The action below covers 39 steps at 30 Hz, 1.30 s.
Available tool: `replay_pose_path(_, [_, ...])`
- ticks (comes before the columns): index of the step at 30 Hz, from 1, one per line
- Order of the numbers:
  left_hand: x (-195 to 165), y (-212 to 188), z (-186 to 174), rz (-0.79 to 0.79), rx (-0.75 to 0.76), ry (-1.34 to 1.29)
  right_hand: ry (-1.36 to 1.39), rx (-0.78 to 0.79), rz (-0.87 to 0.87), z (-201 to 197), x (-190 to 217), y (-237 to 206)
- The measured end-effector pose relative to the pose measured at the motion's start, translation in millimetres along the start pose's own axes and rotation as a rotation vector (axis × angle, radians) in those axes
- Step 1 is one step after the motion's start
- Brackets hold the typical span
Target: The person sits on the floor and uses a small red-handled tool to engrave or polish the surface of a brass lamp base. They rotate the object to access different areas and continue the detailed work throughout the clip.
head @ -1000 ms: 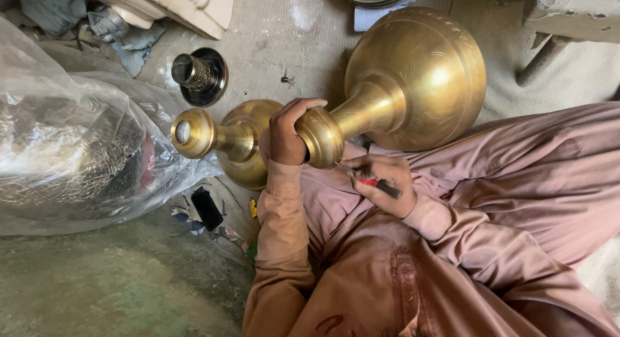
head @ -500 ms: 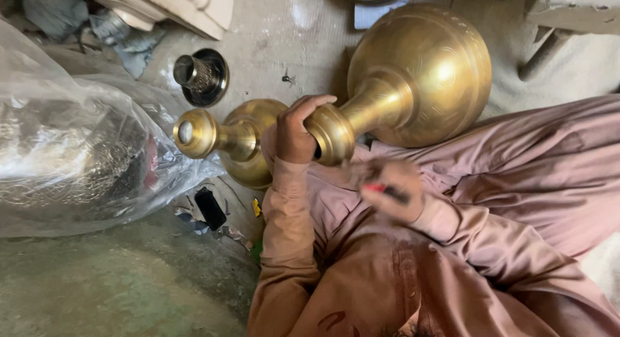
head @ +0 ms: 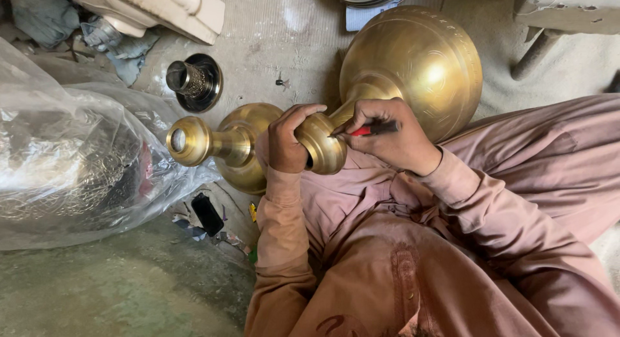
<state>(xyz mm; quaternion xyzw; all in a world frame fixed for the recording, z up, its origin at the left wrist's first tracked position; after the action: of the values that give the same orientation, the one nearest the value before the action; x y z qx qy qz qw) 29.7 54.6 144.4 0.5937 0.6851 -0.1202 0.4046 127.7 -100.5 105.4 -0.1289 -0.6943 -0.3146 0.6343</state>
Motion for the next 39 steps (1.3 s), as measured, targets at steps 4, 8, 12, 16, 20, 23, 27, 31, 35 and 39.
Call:
replay_pose_path(4, [-1.7, 0.6, -1.3, -0.024, -0.003, 0.008, 0.041, 0.058, -0.066, -1.1, 7.2, 7.2])
replay_pose_path(8, [-10.9, -3.0, -3.9, 0.008, -0.015, 0.043, 0.057, 0.139, -0.057, -1.0, 6.0, 6.9])
replay_pose_path(12, [-13.4, -3.7, -4.8, -0.042, -0.027, 0.076, 0.02, 0.123, -0.014, -0.5, 1.0, -0.1])
replay_pose_path(16, [-18.4, -2.1, -6.9, -0.03, -0.025, 0.077, 0.039, 0.143, -0.077, 0.7, 2.6, -7.4])
replay_pose_path(20, [-21.8, -4.7, -10.9, -0.055, -0.058, 0.114, 0.018, 0.087, -0.024, 3.2, -6.0, -14.9])
replay_pose_path(23, [-22.6, -5.3, -10.8, -0.04, -0.045, 0.09, 0.009, 0.054, -0.029, 8.4, -12.1, -23.5])
replay_pose_path(27, [-20.1, -7.8, -12.6, -0.062, -0.081, 0.151, 0.017, -0.015, -0.071, 12.9, -16.5, -43.3])
replay_pose_path(31, [-19.4, -4.1, -13.1, -0.032, -0.063, 0.057, 0.059, -0.009, -0.158, 19.0, -17.8, -55.4])
replay_pose_path(35, [-18.6, -9.2, -14.7, -0.082, -0.082, 0.201, -0.023, -0.059, -0.154, 21.3, -23.9, -60.6])
replay_pose_path(39, [-12.6, -6.2, -11.3, -0.046, -0.064, 0.07, 0.025, -0.014, -0.269, 30.6, -24.4, -72.0])
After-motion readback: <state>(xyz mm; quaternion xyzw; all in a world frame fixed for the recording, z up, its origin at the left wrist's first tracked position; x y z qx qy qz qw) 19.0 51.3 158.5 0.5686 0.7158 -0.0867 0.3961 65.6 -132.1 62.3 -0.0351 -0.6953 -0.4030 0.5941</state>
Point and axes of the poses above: each hand's wrist, its own y-axis towards the middle knuckle, its own z-axis out of the palm, x = y × z, the point moved 6 cm from there along y, towards the middle knuckle, and after that the axes turned 1 degree about x, right-handed, at the moved point
